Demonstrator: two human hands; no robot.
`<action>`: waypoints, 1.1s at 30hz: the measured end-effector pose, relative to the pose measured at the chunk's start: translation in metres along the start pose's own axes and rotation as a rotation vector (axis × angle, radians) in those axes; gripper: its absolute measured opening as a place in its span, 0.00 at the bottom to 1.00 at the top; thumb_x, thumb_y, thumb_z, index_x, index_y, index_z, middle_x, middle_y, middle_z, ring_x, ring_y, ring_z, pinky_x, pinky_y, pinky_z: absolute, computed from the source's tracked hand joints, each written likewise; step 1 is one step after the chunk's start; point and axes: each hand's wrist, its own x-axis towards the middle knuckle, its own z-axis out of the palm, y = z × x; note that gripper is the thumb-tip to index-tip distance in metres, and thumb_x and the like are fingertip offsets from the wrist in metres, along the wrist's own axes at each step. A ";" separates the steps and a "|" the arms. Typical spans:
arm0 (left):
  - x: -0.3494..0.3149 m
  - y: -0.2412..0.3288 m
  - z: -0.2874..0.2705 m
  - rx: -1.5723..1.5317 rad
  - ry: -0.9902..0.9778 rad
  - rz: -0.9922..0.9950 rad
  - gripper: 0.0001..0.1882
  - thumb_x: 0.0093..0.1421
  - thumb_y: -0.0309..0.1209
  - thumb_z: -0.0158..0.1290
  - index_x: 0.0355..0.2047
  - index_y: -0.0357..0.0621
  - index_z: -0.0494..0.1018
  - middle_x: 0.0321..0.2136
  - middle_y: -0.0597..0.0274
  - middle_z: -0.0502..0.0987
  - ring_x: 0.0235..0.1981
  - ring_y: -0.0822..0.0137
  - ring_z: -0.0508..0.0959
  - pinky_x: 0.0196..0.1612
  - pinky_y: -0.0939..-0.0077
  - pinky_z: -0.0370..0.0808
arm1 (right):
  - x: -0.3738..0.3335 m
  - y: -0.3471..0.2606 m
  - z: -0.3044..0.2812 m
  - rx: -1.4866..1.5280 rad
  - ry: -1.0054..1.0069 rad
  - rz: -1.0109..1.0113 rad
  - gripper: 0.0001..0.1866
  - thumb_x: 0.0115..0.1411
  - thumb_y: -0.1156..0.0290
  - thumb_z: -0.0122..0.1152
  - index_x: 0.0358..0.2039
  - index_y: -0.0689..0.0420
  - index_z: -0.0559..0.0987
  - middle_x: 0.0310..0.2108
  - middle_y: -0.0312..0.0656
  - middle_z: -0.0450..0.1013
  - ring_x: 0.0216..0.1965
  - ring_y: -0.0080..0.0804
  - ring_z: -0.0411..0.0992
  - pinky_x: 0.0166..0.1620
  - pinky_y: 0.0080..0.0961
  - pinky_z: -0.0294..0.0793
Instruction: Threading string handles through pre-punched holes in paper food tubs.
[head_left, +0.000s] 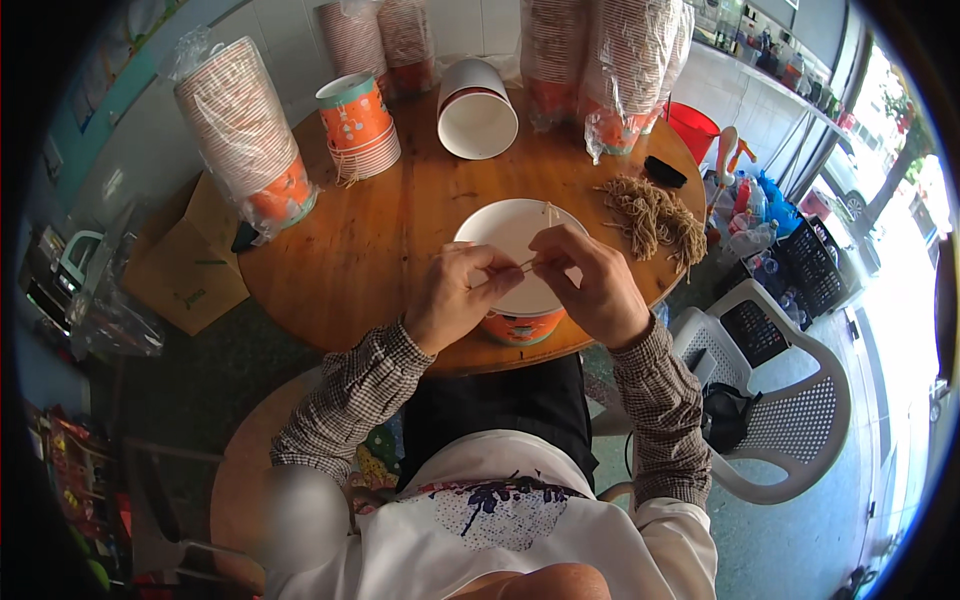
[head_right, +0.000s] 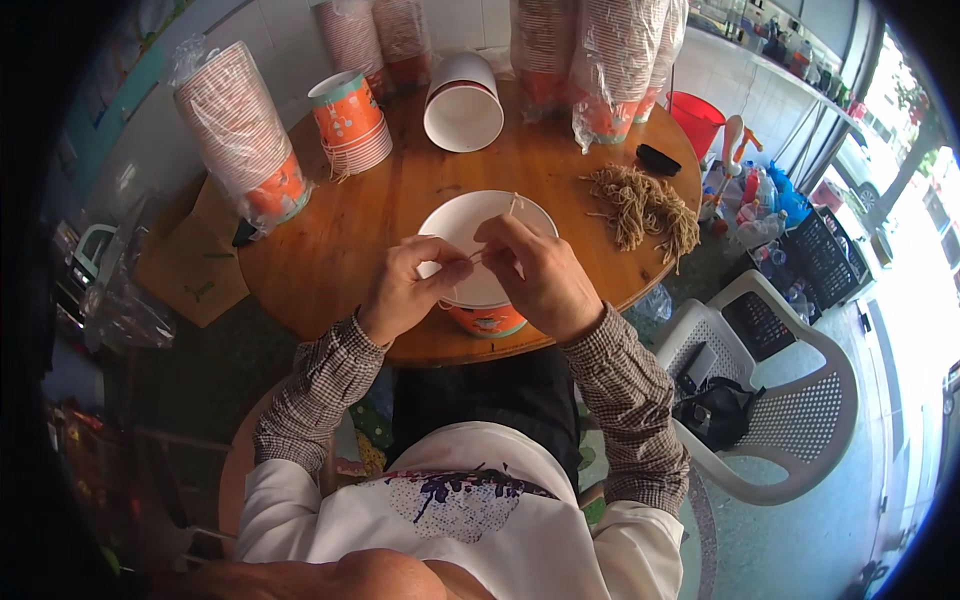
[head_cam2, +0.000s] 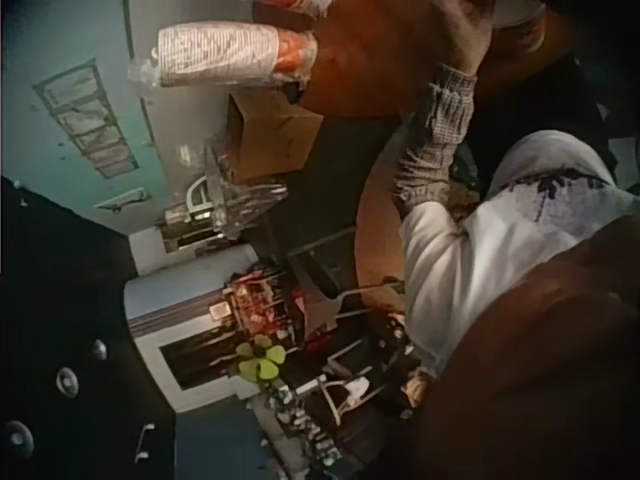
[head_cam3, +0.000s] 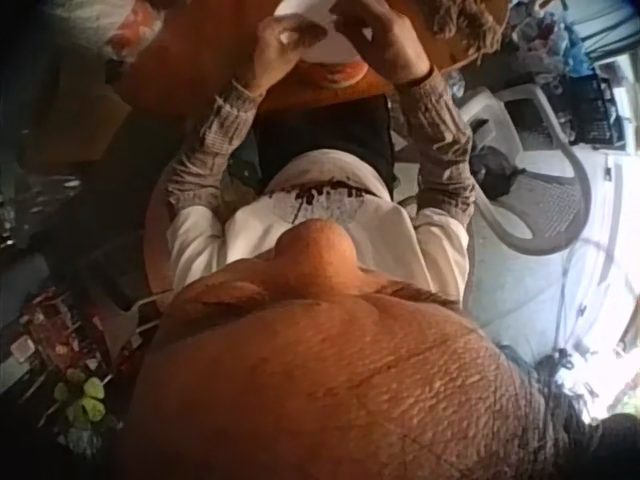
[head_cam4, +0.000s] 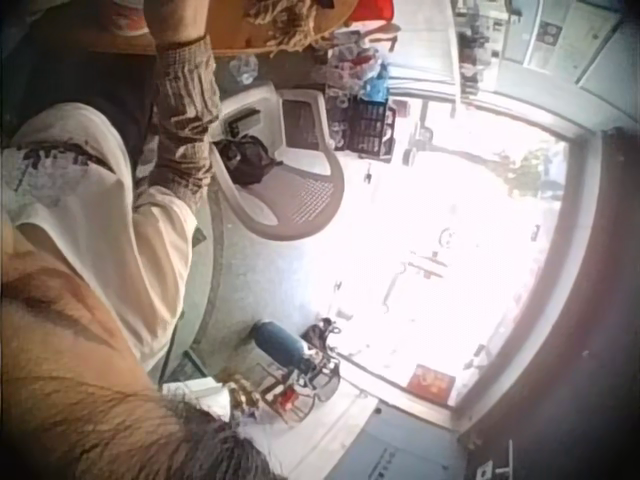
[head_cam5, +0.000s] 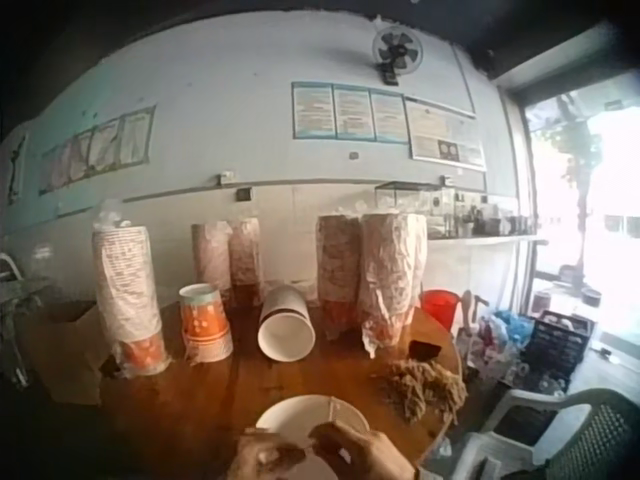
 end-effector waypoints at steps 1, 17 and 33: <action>-0.001 0.000 0.001 0.045 -0.005 0.074 0.06 0.55 0.30 0.59 0.28 0.40 0.77 0.26 0.59 0.79 0.28 0.60 0.79 0.40 0.68 0.72 | -0.001 -0.001 -0.001 -0.120 0.016 -0.035 0.08 0.56 0.80 0.57 0.37 0.61 0.73 0.32 0.46 0.73 0.33 0.45 0.76 0.36 0.31 0.76; -0.007 -0.012 0.018 0.194 -0.012 0.188 0.03 0.54 0.29 0.58 0.27 0.45 0.76 0.25 0.67 0.78 0.30 0.67 0.78 0.48 0.70 0.65 | -0.012 0.086 -0.041 -0.521 0.499 -0.070 0.06 0.58 0.78 0.56 0.37 0.59 0.77 0.32 0.45 0.72 0.33 0.44 0.73 0.35 0.31 0.72; -0.001 -0.011 0.030 0.304 -0.037 0.261 0.06 0.52 0.31 0.62 0.26 0.47 0.75 0.24 0.70 0.74 0.29 0.69 0.76 0.53 0.66 0.61 | -0.014 0.081 -0.058 -0.356 0.536 -0.084 0.04 0.55 0.79 0.60 0.32 0.60 0.76 0.31 0.43 0.70 0.31 0.41 0.72 0.33 0.29 0.72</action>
